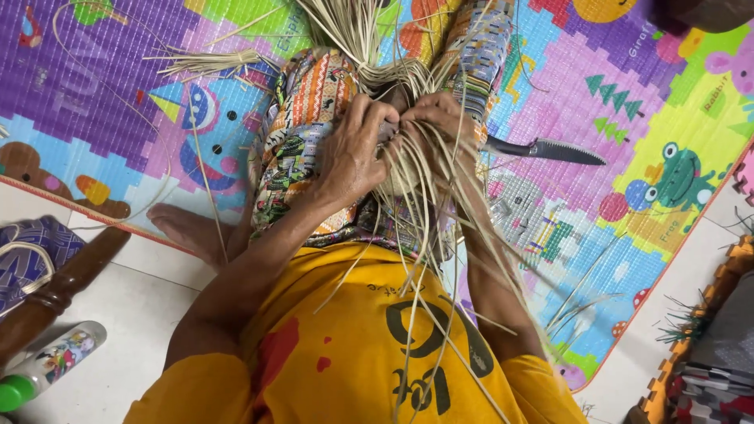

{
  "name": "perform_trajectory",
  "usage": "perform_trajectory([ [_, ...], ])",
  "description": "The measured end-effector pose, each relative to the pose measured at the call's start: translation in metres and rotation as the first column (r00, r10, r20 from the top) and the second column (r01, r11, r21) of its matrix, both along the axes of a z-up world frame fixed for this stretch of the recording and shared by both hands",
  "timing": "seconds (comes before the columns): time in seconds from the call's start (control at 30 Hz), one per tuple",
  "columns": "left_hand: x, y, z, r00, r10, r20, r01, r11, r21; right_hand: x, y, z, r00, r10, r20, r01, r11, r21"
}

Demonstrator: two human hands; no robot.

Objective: Reinforcing the brim of a woven item by weaving additional dried plant fibers by hand.

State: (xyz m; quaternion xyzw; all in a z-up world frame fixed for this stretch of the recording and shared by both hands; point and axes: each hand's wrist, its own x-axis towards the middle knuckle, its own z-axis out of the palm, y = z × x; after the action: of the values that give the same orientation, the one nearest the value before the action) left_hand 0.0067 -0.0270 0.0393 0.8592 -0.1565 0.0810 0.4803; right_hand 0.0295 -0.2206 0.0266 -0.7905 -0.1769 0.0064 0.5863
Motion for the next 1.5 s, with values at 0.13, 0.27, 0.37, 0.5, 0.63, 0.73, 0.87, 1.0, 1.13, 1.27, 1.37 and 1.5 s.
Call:
perform_trajectory([
  [0.13,0.003,-0.001,-0.001,0.999,0.000,-0.042,0.003,0.998,0.062,-0.009,-0.006,-0.011,0.994,0.024,0.108,-0.032,0.997,0.074],
  [0.27,0.008,-0.004,0.001,0.998,-0.015,-0.059,0.016,0.999,0.030,-0.027,-0.018,0.010,0.987,0.046,0.152,-0.026,0.991,-0.133],
  [0.37,0.007,-0.001,0.000,0.996,-0.022,-0.081,0.023,1.000,0.021,-0.034,-0.016,0.027,0.984,0.064,0.167,-0.026,0.975,-0.219],
  [0.5,0.008,-0.002,0.005,0.995,-0.043,-0.090,0.046,0.998,0.034,0.004,-0.024,-0.040,0.969,0.048,0.244,-0.090,0.982,0.164],
  [0.63,0.009,-0.004,0.007,0.995,-0.024,-0.093,0.029,0.998,0.055,0.019,-0.012,-0.022,0.950,-0.002,0.312,0.018,0.999,-0.048],
  [0.73,0.009,-0.005,0.006,0.995,-0.020,-0.096,0.029,0.996,0.083,0.006,-0.019,-0.009,0.989,0.058,0.138,-0.054,0.998,-0.027],
  [0.87,0.010,-0.007,0.021,0.997,-0.013,-0.071,0.019,0.996,0.092,-0.022,-0.034,-0.011,0.996,0.088,0.025,-0.087,0.996,-0.029],
  [1.0,0.011,-0.008,0.009,0.996,-0.031,-0.084,0.038,0.997,0.073,-0.024,-0.040,-0.022,0.998,0.058,-0.006,-0.058,0.998,-0.033],
  [1.13,0.017,-0.009,-0.004,0.990,-0.035,-0.134,0.044,0.997,0.067,0.002,-0.016,-0.024,0.994,-0.060,0.091,0.048,0.990,0.129],
  [1.27,0.014,-0.003,0.022,0.975,-0.050,-0.215,0.088,0.981,0.172,0.025,-0.022,-0.010,0.961,-0.090,0.260,0.037,0.978,0.205],
  [1.37,0.033,-0.011,-0.012,0.997,-0.040,-0.071,0.066,0.913,0.403,0.010,-0.062,0.058,0.981,-0.194,0.027,0.166,0.898,0.406],
  [1.5,0.040,-0.013,-0.010,0.992,-0.096,-0.083,0.123,0.888,0.442,-0.002,-0.074,0.043,0.973,-0.232,0.012,0.206,0.886,0.417],
])
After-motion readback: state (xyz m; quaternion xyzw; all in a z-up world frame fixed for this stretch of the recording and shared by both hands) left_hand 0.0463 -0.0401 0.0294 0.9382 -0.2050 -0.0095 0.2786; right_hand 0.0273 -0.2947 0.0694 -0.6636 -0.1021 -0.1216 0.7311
